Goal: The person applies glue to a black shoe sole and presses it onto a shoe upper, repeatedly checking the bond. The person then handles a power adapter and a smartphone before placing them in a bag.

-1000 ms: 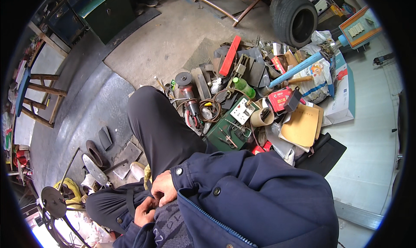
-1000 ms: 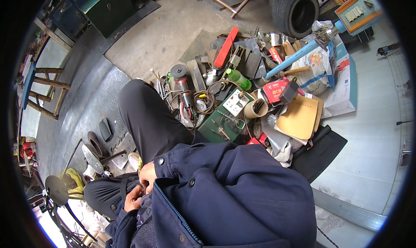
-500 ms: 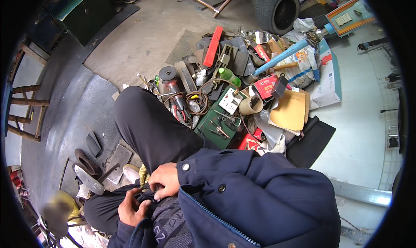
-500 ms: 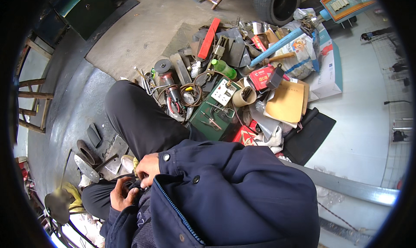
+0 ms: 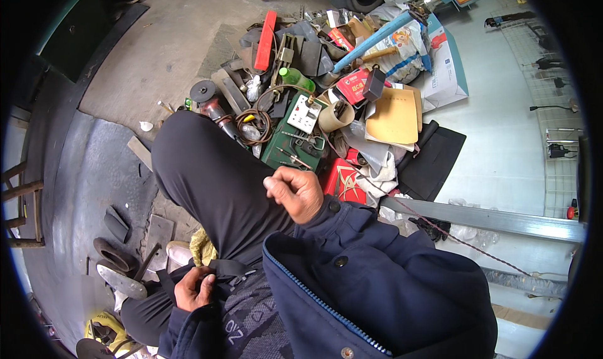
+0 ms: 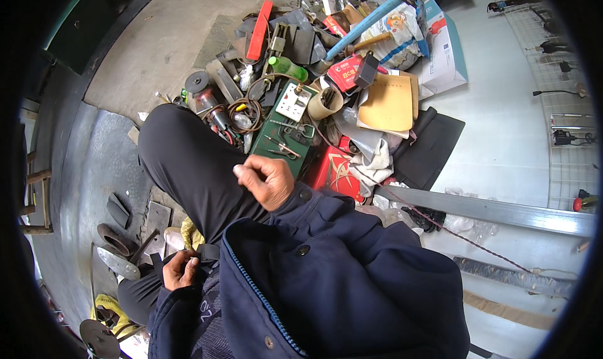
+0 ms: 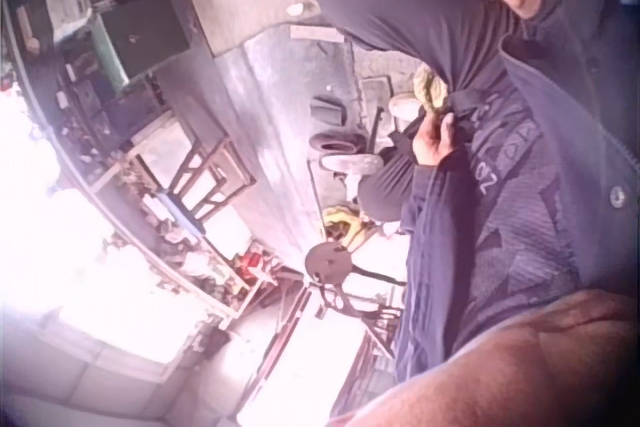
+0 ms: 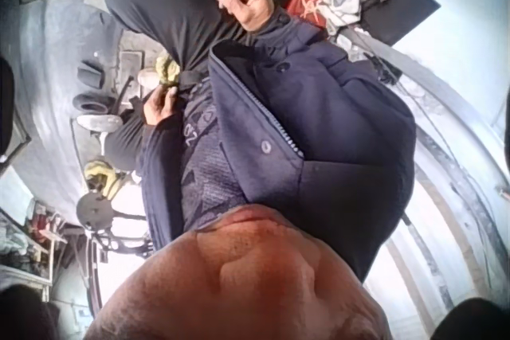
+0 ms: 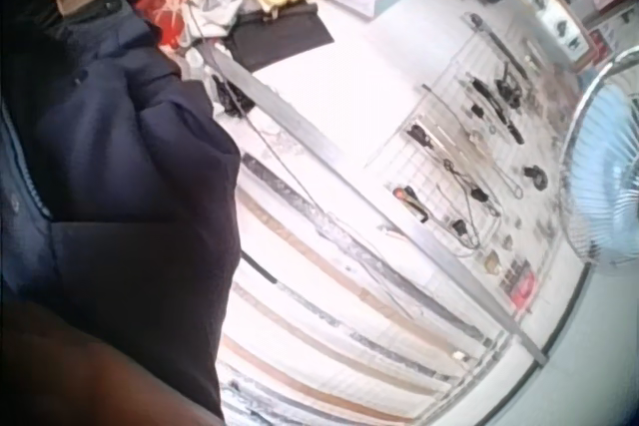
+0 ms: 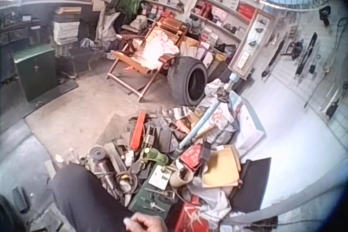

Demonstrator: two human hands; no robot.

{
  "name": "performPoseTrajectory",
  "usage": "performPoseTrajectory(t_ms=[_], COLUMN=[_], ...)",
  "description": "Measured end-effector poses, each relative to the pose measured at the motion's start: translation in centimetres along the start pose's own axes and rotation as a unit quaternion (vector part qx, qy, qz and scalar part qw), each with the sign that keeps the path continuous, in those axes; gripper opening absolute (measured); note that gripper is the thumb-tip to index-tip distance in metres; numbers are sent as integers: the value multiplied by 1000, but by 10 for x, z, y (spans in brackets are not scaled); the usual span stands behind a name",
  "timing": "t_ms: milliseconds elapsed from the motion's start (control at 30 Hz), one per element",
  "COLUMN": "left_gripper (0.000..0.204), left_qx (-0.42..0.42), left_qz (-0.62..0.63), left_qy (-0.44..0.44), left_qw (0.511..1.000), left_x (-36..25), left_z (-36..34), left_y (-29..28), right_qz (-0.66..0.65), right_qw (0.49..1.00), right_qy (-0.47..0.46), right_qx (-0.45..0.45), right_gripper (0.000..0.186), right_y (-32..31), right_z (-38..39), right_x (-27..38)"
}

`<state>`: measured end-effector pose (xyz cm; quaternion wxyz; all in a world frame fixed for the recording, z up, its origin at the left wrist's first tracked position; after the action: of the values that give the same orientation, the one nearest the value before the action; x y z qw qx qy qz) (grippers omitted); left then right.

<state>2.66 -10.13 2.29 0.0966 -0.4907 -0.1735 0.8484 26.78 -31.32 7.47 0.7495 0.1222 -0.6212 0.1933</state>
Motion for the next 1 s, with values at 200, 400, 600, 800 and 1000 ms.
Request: performPoseTrajectory(t_ms=[200, 400, 600, 800, 1000], left_gripper=[16, 12, 9, 9, 8], left_qx=[-26, -56, -66, -67, -90], left_qz=[-19, 0, -11, -30, -46], left_qy=[-33, -67, -70, -103, -71], left_qw=[999, 996, 995, 992, 992], left_x=[5, 14, 23, 28, 24], left_z=[-10, -9, -11, -8, -6], left_y=[4, -2, -3, -3, -5], right_qz=[124, 263, 285, 314, 319], right_qw=[978, 939, 917, 846, 782], right_qy=[142, 206, 217, 279, 420], right_qx=[-90, -81, -178, -328, -332], right_gripper=[34, 32, 24, 22, 42], right_y=[-111, -170, -222, -328, -348], right_z=[9, 93, 151, 178, 165], right_x=[-148, -271, -300, -327, -362])
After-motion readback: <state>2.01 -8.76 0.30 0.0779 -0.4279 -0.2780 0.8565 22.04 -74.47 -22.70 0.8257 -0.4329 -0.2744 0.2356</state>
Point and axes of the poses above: each hand's wrist, its own z-axis away from the middle knuckle, its own y-axis out of the palm, x = y × z, the point moved 9 cm from there along -z, towards the middle knuckle, and after that the axes turned 9 degrees about -z, right-handed, at the moved point
